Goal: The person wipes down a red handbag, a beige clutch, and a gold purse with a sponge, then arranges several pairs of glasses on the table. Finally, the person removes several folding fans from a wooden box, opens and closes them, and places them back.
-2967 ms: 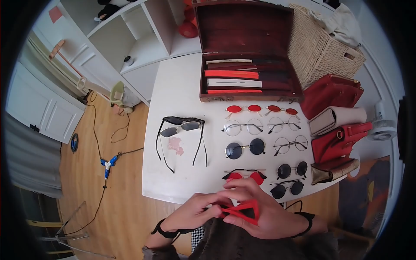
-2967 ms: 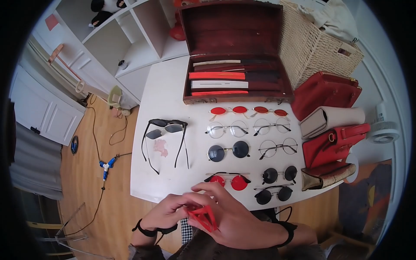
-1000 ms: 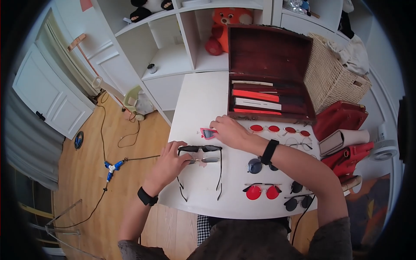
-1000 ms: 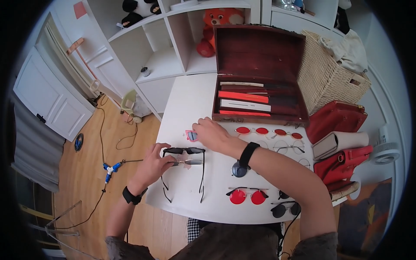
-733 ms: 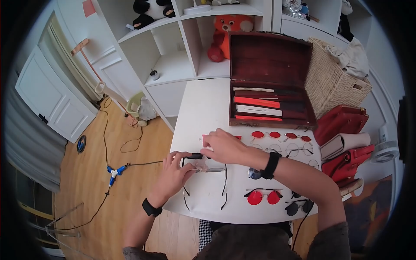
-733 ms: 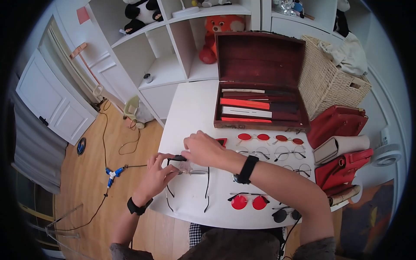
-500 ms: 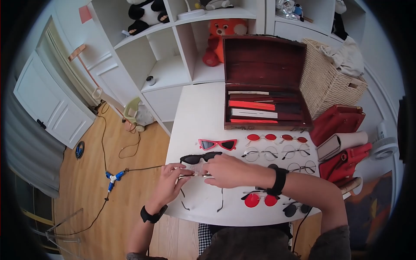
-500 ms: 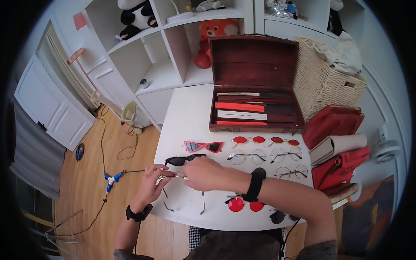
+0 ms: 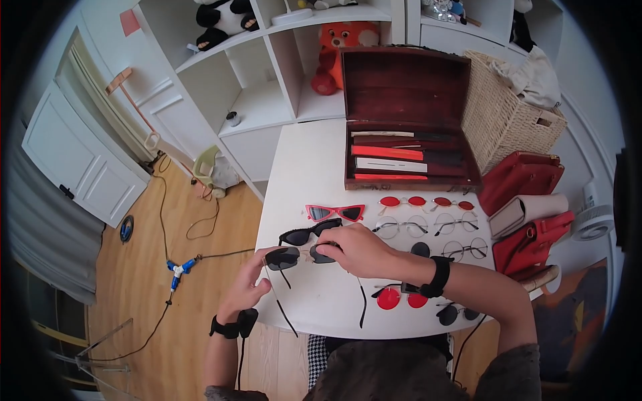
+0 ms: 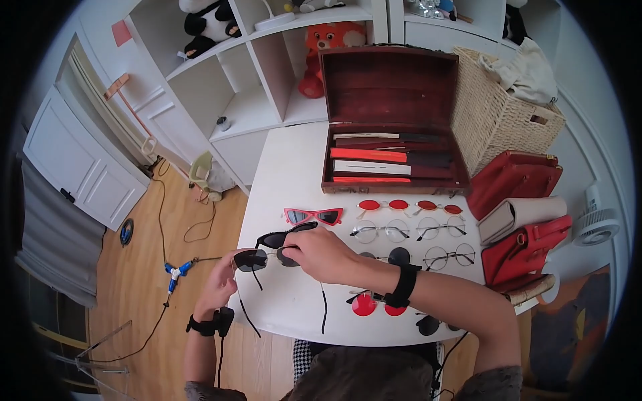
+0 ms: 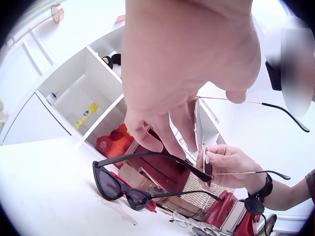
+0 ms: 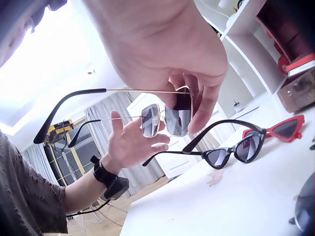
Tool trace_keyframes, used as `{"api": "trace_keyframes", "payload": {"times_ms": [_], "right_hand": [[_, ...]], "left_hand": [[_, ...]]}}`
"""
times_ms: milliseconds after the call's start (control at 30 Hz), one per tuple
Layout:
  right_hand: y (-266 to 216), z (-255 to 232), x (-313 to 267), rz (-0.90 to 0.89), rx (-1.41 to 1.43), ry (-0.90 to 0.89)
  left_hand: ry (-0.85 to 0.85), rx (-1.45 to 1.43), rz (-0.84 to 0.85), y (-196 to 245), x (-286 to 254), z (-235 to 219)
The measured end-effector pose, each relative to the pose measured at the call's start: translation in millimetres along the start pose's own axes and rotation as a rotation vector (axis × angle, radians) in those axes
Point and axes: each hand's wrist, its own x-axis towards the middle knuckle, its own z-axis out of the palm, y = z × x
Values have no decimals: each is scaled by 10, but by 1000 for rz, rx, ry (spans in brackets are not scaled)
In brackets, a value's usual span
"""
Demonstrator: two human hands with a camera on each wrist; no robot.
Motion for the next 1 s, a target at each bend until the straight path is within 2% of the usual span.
{"api": "trace_keyframes", "payload": {"times_ms": [133,200,233,267,300,333,367,433,533,633,700,833,900,967,1000], "right_hand": [[-16,48,-25,-5,77,30],[-67,28,-37,28,133,11],[-97,6,-34,86,259,-37],[-111,-13,-25,145,384,-85],[-110,-25,-15,146,385,-86],[-105,-41,-6,110,553,-129],[-99,-67,1,73,721,-171],[-131,-167,-16,39,751,-231],[-153,-213,-42,1,780,-264],[-160,-209,-48,17,768,-212],[-134,-174,-37,17,750,-100],[-222,-302,-35,158,632,27],[-255,-388,-39,203,577,173],[-317,-465,-64,226,533,157],[-322,-467,-64,197,586,202]], "left_hand": [[76,-12,-83,102,-46,73],[211,63,-72,113,-31,108],[212,63,-74,125,-24,116],[305,-17,-126,145,-13,124],[398,-98,-177,186,12,142],[486,-86,-148,258,52,188],[485,-87,-149,277,67,191],[555,-119,-179,300,87,200],[568,-148,-174,390,131,271],[573,-159,-158,538,189,384],[570,-133,-149,605,220,456],[445,-229,-135,764,294,550],[327,-436,-159,790,315,521],[293,-450,-138,771,313,516],[265,-268,-170,785,329,524]]}}
